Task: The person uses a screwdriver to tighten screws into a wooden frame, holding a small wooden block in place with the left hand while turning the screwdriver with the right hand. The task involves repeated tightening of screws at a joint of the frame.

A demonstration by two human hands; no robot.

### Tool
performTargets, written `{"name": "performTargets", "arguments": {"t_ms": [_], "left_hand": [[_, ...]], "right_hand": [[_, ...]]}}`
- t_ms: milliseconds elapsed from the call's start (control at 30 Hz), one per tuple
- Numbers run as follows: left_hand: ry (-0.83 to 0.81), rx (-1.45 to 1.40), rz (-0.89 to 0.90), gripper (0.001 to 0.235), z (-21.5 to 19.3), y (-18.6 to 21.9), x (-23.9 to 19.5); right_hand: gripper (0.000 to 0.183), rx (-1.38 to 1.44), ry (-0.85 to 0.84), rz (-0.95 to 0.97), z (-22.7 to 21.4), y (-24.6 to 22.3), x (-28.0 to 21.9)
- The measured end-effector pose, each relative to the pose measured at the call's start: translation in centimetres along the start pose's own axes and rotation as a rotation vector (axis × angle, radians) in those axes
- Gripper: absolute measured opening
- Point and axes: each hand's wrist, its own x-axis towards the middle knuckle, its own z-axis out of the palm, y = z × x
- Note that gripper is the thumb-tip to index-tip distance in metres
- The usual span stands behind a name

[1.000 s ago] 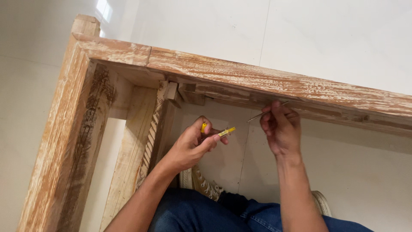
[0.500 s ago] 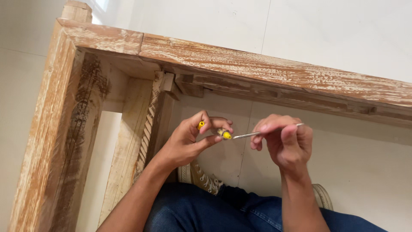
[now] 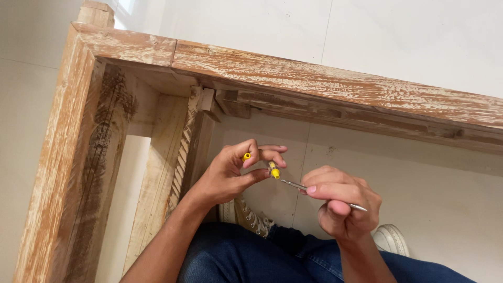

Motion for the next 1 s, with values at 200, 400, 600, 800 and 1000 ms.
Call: {"name": "performTargets", "arguments": {"t_ms": [200, 400, 600, 800, 1000], "left_hand": [[0.001, 0.039, 0.001, 0.042, -0.1, 0.1, 0.1], [0.033, 0.167, 0.022, 0.041, 0.0, 0.3, 0.2], [0.161, 0.105, 0.063, 0.039, 0.0, -0.8, 0.3], [0.162, 0.04, 0.041, 0.037, 0.4, -0.8, 0.2], [0.188, 0.247, 0.048, 0.038, -0.2, -1.8, 0.4]], "right_hand": [[0.042, -0.046, -0.086, -0.036, -0.1, 0.5, 0.2], [0.038, -0.084, -0.148, 0.045, -0.5, 0.9, 1.1], [0.043, 0.129, 0.034, 0.463, -0.1, 4.6, -0.1], [0.035, 0.27, 0.149, 0.732, 0.7, 5.1, -0.6], [0.036, 0.346, 0.266, 0.905, 3.6, 6.9, -2.5]]}}
